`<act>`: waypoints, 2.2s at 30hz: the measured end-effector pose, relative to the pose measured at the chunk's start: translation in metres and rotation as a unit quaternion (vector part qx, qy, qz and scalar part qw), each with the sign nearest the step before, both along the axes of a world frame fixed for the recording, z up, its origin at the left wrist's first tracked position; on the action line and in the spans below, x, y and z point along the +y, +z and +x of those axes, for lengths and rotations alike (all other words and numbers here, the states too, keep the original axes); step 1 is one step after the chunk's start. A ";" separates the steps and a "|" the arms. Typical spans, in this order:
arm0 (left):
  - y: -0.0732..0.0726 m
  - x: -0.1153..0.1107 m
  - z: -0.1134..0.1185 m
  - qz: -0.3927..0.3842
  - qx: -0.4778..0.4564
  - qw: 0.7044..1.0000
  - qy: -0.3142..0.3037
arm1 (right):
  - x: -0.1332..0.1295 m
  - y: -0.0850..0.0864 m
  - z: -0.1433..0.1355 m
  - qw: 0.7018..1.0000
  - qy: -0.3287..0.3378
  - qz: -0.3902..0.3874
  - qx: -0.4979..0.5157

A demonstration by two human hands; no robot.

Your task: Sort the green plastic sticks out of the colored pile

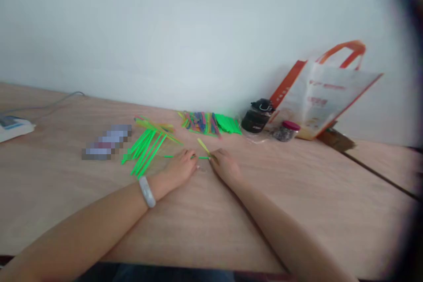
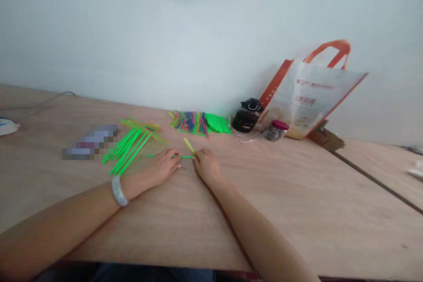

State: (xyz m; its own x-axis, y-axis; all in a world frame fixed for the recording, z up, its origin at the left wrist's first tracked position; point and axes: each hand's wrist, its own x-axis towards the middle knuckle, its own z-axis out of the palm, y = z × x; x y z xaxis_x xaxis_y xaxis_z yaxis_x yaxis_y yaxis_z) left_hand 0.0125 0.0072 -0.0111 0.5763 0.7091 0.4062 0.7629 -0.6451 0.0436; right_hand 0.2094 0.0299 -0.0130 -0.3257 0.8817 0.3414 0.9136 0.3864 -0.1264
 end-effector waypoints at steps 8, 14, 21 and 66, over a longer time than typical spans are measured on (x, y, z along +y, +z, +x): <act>-0.002 0.002 0.004 -0.004 -0.006 1.000 -0.019 | -0.007 0.009 -0.003 1.000 -0.016 -0.012 -0.017; -0.004 0.006 0.005 -0.002 0.038 0.999 -0.013 | -0.009 0.014 -0.005 0.999 -0.031 -0.023 -0.023; 0.001 0.003 0.006 0.016 0.060 0.998 -0.027 | -0.010 0.014 -0.006 0.999 -0.001 0.000 0.039; 0.005 -0.009 0.002 -0.063 -0.164 0.984 -0.003 | -0.033 0.012 -0.028 0.958 0.109 -0.033 0.265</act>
State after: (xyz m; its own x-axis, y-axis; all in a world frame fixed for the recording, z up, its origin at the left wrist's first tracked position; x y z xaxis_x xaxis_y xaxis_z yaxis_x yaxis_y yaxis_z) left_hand 0.0140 -0.0018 -0.0066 0.4321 0.7634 0.4801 0.6909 -0.6224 0.3678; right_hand 0.1809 -0.0027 -0.0008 -0.3012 0.8379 0.4553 0.6130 0.5358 -0.5807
